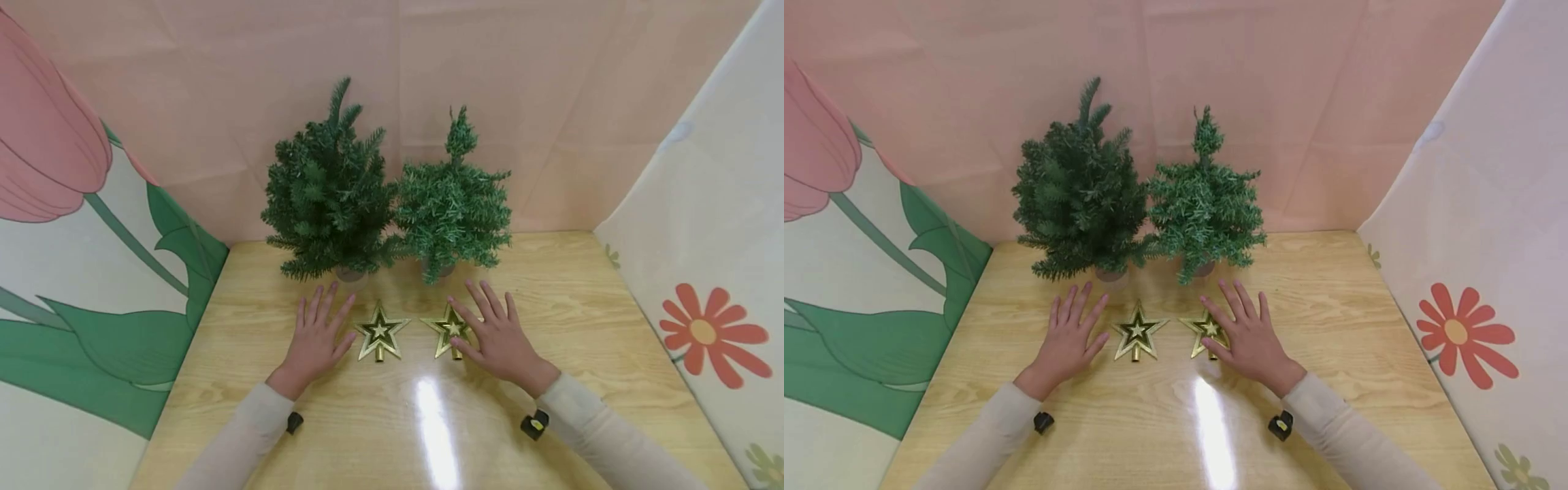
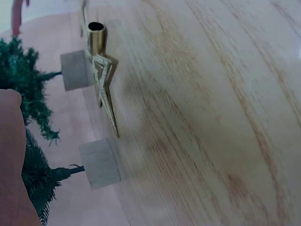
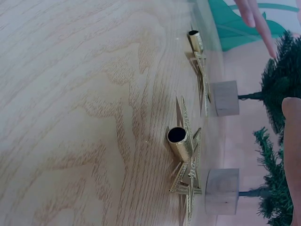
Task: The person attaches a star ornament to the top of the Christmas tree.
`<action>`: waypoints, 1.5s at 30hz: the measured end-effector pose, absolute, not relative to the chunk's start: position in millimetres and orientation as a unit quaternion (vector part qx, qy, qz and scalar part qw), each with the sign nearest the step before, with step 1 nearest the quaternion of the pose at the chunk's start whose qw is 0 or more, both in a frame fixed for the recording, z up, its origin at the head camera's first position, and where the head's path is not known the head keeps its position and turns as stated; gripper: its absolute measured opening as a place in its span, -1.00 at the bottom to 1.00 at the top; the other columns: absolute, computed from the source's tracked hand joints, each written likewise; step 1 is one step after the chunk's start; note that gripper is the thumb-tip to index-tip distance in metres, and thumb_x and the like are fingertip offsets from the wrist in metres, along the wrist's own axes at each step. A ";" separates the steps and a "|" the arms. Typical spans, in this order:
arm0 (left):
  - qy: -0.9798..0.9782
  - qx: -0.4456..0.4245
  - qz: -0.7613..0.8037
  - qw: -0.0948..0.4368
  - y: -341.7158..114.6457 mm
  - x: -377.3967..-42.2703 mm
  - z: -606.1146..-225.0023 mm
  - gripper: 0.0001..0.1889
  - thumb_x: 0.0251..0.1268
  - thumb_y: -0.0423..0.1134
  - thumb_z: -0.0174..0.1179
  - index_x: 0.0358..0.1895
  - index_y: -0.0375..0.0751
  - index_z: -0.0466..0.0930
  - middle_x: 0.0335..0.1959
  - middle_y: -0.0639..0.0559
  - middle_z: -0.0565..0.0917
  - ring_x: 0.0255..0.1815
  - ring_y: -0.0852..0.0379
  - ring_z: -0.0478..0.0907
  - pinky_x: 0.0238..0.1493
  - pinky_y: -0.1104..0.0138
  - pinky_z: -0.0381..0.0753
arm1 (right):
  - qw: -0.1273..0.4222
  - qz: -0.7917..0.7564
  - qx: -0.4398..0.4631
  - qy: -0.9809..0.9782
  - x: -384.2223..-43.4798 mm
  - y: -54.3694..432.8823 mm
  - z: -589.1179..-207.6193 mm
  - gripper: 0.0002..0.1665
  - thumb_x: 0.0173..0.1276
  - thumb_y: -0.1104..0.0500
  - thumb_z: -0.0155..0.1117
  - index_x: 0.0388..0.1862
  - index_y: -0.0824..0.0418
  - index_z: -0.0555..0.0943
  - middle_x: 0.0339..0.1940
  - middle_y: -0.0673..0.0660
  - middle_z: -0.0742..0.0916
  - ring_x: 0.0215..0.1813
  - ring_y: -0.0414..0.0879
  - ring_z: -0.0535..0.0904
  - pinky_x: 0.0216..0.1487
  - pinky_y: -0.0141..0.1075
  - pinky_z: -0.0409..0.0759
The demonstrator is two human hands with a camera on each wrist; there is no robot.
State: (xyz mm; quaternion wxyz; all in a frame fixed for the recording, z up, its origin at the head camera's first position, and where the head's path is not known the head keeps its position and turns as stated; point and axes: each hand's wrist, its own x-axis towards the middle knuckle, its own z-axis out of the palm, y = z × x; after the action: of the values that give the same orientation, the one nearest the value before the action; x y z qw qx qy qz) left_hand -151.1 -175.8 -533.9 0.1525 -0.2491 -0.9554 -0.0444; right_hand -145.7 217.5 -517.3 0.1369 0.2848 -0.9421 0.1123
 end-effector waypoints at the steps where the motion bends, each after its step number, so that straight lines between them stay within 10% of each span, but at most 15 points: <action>1: -0.955 -0.250 -0.044 0.154 -176.0 -150.6 -534.0 -0.21 0.43 0.22 -0.10 0.60 0.15 -0.20 0.59 -0.14 -0.28 0.54 -0.30 -0.20 0.37 -0.28 -0.17 | 0.138 0.112 0.285 -0.942 -145.5 217.3 -517.6 -0.10 0.36 -0.41 0.03 0.58 -0.14 0.11 0.61 0.15 -0.05 0.58 0.17 -0.27 0.32 0.42 -0.21; 16: -0.948 -0.260 -0.081 0.163 -182.4 -145.8 -528.8 -0.27 0.50 0.27 -0.32 0.60 0.06 -0.17 0.59 -0.17 -0.22 0.54 -0.27 -0.18 0.41 -0.21 -0.21 | 0.139 0.139 0.301 -0.933 -140.4 211.1 -514.8 -0.16 0.41 -0.36 0.02 0.56 -0.07 0.19 0.60 0.15 0.03 0.57 0.19 -0.14 0.35 0.36 -0.15; 22: -0.930 -0.278 -0.156 0.185 -184.2 -143.5 -514.1 -0.24 0.44 0.07 0.00 0.59 -0.03 -0.09 0.57 -0.15 -0.06 0.52 -0.23 -0.06 0.39 -0.19 -0.04 | 0.130 0.192 0.319 -0.919 -141.4 202.1 -512.0 -0.09 0.39 -0.19 0.20 0.60 -0.09 0.04 0.57 0.15 0.10 0.52 0.16 0.03 0.37 0.28 -0.01; 31: -0.858 -0.322 -0.262 0.303 -184.0 -140.4 -483.1 -0.39 0.47 0.01 -0.08 0.42 -0.32 0.26 0.37 -0.23 0.35 0.35 -0.23 0.29 0.36 -0.04 0.18 | 0.107 0.284 0.309 -0.901 -142.1 180.2 -512.8 -0.12 0.39 -0.07 0.27 0.55 0.16 0.15 0.45 0.23 0.32 0.44 0.12 0.23 0.30 0.10 0.29; 45: -0.810 -0.246 -0.348 0.403 -201.8 -168.8 -442.7 -0.42 0.57 -0.01 -0.17 0.39 -0.41 0.25 0.34 -0.32 0.33 0.34 -0.19 0.25 0.27 -0.09 0.19 | -0.009 0.386 0.231 -0.893 -140.8 145.0 -523.2 -0.13 0.36 -0.11 0.31 0.49 0.25 0.25 0.39 0.28 0.39 0.29 0.18 0.42 0.17 0.11 0.44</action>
State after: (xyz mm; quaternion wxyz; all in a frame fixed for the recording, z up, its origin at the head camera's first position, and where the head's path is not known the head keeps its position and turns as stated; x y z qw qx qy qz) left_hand -168.8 -201.8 -442.7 0.4025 -0.2465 -0.8102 -0.3476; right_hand -140.8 145.0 -523.2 -0.0087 0.2312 -0.8932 0.3856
